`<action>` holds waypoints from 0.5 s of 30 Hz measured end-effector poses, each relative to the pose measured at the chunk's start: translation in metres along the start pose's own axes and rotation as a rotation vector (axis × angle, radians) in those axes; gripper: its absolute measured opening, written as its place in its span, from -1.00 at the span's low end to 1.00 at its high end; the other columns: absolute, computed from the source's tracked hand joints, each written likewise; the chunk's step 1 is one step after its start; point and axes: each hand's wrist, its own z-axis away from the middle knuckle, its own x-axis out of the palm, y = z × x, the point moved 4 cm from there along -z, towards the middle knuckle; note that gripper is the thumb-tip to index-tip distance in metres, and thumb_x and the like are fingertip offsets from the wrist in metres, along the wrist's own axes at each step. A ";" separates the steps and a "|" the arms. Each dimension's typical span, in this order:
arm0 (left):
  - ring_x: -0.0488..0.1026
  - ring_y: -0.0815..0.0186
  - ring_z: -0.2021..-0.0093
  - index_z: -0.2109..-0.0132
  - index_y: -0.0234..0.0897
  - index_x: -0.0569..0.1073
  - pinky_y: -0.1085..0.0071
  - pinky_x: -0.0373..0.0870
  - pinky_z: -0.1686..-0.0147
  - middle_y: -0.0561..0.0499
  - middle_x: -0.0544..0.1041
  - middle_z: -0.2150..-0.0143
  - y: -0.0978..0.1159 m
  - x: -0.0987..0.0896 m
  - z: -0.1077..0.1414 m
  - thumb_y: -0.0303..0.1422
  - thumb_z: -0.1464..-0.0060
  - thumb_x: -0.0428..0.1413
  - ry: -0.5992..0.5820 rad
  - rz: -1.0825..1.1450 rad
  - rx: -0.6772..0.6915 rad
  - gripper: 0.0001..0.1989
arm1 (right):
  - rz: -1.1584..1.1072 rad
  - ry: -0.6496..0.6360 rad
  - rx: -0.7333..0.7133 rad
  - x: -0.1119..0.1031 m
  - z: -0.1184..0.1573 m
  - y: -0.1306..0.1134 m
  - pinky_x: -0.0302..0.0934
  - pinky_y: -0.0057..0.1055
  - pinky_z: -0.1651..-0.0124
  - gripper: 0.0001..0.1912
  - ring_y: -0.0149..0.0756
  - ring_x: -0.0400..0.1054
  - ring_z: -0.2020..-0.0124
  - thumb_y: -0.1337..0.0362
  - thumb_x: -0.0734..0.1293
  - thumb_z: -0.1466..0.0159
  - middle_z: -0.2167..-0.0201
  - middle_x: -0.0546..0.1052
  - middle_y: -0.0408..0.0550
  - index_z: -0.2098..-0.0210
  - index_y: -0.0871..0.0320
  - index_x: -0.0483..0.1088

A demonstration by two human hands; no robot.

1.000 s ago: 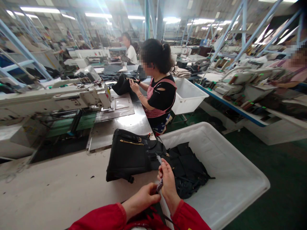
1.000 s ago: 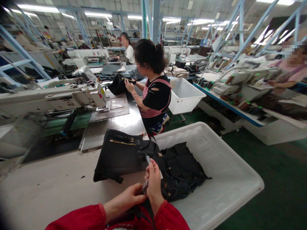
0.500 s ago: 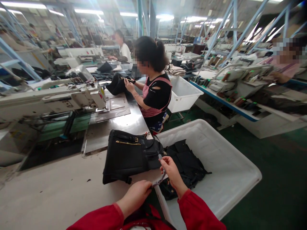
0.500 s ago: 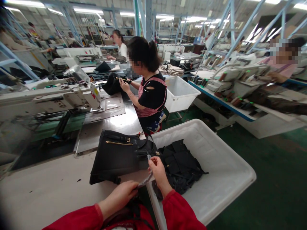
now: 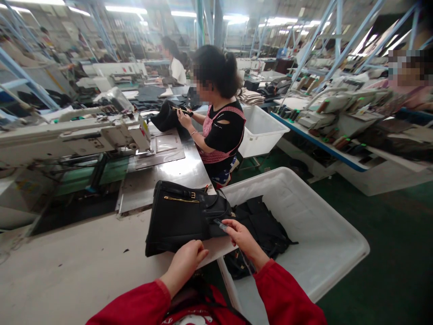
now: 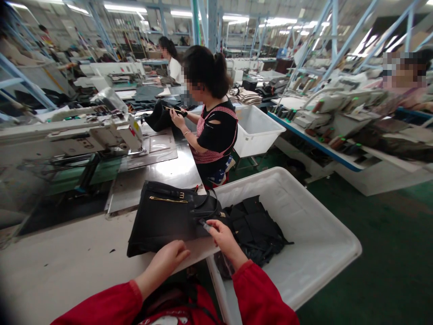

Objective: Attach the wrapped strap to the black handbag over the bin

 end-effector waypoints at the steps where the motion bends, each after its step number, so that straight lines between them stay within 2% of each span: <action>1: 0.33 0.27 0.38 0.42 -0.28 0.37 0.42 0.10 0.41 0.01 0.40 0.40 -0.001 0.003 0.000 -0.30 -0.05 0.02 -0.016 0.047 0.002 -0.84 | -0.042 -0.007 0.020 0.000 0.001 0.000 -0.10 -0.57 0.66 -0.58 -0.60 0.00 0.69 0.15 0.27 -0.04 0.47 0.33 -0.17 0.15 0.25 0.29; 6: 0.36 0.23 0.31 0.28 -0.25 0.45 0.45 0.14 0.38 -0.01 0.46 0.32 0.018 0.018 0.010 -0.26 -0.01 0.04 -0.159 0.241 0.094 -0.82 | -0.347 0.093 0.044 0.000 -0.001 -0.002 -0.12 -0.62 0.66 -0.55 -0.62 0.02 0.66 0.17 0.32 0.00 0.44 0.33 -0.17 0.14 0.20 0.23; 9: 0.37 0.20 0.28 0.17 -0.24 0.45 0.45 0.20 0.35 -0.03 0.47 0.23 0.030 0.026 0.017 -0.24 0.05 0.10 -0.260 0.352 0.061 -0.72 | -0.537 0.163 0.054 0.000 -0.005 -0.003 -0.08 -0.64 0.65 -0.57 -0.61 0.06 0.63 0.22 0.34 0.02 0.43 0.33 -0.16 0.16 0.17 0.23; 12: 0.39 0.19 0.26 0.09 -0.24 0.44 0.44 0.23 0.29 -0.03 0.48 0.19 0.039 0.029 0.019 -0.28 0.06 0.10 -0.320 0.429 0.047 -0.66 | -0.629 0.221 0.052 0.002 -0.008 -0.003 -0.04 -0.65 0.65 -0.60 -0.61 0.08 0.62 0.26 0.34 0.02 0.44 0.33 -0.16 0.18 0.17 0.23; 15: 0.40 0.21 0.28 0.12 -0.24 0.46 0.46 0.24 0.32 0.00 0.50 0.25 0.047 0.027 0.019 -0.38 0.05 0.03 -0.357 0.461 0.078 -0.70 | -0.654 0.253 0.054 0.007 -0.009 -0.003 -0.03 -0.67 0.66 -0.62 -0.62 0.08 0.63 0.29 0.32 0.00 0.44 0.33 -0.17 0.18 0.17 0.23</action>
